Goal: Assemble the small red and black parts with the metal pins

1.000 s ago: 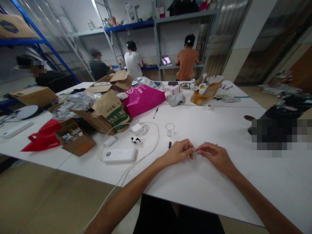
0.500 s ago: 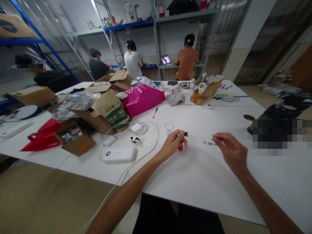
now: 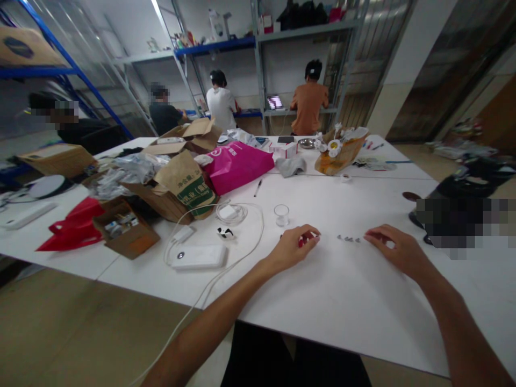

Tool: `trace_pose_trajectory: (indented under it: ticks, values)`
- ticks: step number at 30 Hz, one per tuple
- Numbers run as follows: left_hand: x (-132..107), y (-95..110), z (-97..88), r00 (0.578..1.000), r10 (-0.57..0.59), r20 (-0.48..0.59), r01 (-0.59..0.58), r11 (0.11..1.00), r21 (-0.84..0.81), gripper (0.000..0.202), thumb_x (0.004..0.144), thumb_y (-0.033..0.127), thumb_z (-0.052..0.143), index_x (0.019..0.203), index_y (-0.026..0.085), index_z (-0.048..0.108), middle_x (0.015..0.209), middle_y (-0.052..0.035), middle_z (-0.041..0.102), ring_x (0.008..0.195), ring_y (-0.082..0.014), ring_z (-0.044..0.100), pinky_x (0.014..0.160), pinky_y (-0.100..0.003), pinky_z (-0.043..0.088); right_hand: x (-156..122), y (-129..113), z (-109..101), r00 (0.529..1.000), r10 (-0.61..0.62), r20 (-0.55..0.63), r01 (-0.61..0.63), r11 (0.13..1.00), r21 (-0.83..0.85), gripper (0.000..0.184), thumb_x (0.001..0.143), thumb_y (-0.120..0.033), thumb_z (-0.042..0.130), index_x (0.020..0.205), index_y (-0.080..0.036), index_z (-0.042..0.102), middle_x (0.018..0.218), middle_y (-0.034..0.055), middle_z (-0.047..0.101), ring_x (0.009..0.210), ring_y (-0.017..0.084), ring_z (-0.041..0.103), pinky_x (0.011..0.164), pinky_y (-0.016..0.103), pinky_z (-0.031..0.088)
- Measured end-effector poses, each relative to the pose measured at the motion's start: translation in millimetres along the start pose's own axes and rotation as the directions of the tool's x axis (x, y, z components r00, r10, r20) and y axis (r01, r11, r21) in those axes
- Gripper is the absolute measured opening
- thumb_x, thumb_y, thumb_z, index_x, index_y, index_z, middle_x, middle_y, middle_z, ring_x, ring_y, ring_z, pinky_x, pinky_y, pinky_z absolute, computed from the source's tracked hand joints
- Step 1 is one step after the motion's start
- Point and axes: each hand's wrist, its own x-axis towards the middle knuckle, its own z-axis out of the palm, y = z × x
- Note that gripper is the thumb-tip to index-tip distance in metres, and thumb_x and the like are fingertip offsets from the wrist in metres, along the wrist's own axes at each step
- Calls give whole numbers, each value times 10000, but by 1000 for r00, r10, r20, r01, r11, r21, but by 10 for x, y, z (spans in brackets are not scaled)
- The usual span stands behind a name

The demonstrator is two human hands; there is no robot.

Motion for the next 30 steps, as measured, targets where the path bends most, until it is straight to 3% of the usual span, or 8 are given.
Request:
trace_pose_trajectory:
  ticks: [4,8,14,18,23,25,27,30]
  values:
    - [-26,-33,41,997,60,56,-70,977,203,147,1003,313,691,1119,225,710,949,-45,770,873,-195,631,876,-347,498,-15,24,52,990,31,138,-29,999,-16,618,950,-808,540,985,-237,774,991,85,749,831,212,690,784,386,577]
    - [-26,-106,76,991,71,116,-103,950,296,159,992,311,705,1111,212,668,967,-62,767,949,-226,637,944,-388,477,-21,-19,85,986,49,161,-47,999,-21,622,944,-806,544,993,-231,775,1008,102,752,856,221,703,798,383,589]
    - [-18,-160,96,985,73,155,-133,898,420,211,974,295,693,1161,204,658,916,-71,735,980,-273,616,918,-423,444,-13,11,118,994,18,109,-19,1000,13,608,908,-809,594,964,-231,778,957,101,762,806,220,708,776,388,598]
    - [-27,-195,102,981,90,170,-165,847,504,161,988,291,657,1123,205,666,1027,-111,737,1043,-292,603,937,-435,440,-19,31,115,998,2,69,-3,1000,15,612,891,-808,628,991,-224,780,940,102,762,778,215,702,739,376,589]
    - [-30,-275,100,983,82,163,-163,801,576,215,1015,250,588,1213,195,648,1152,-137,719,1115,-300,591,997,-454,444,-232,172,-214,990,99,-104,-99,995,-3,696,820,-874,661,1114,-252,767,1041,108,759,833,229,697,753,402,563]
    - [-26,-291,95,984,77,163,-160,794,587,240,1015,225,576,1241,187,647,1170,-142,713,1121,-301,592,1003,-456,448,-399,321,-451,945,219,-244,-236,971,-41,772,716,-964,670,1082,-291,768,1004,121,764,786,248,684,728,451,533]
    - [-20,-275,80,984,90,153,-163,802,574,234,1020,237,588,1236,186,660,1155,-141,711,1110,-300,599,996,-450,452,-571,528,-687,861,315,-399,-369,927,-64,800,648,-1013,669,1020,-310,763,947,149,759,773,278,677,741,515,502]
    - [-2,-177,3,988,152,39,-154,885,439,247,1048,371,616,1200,191,690,1017,-105,700,1005,-267,614,952,-415,460,-744,896,-950,721,386,-576,-405,908,102,718,730,-946,684,977,-273,730,930,220,730,704,251,647,723,532,499]
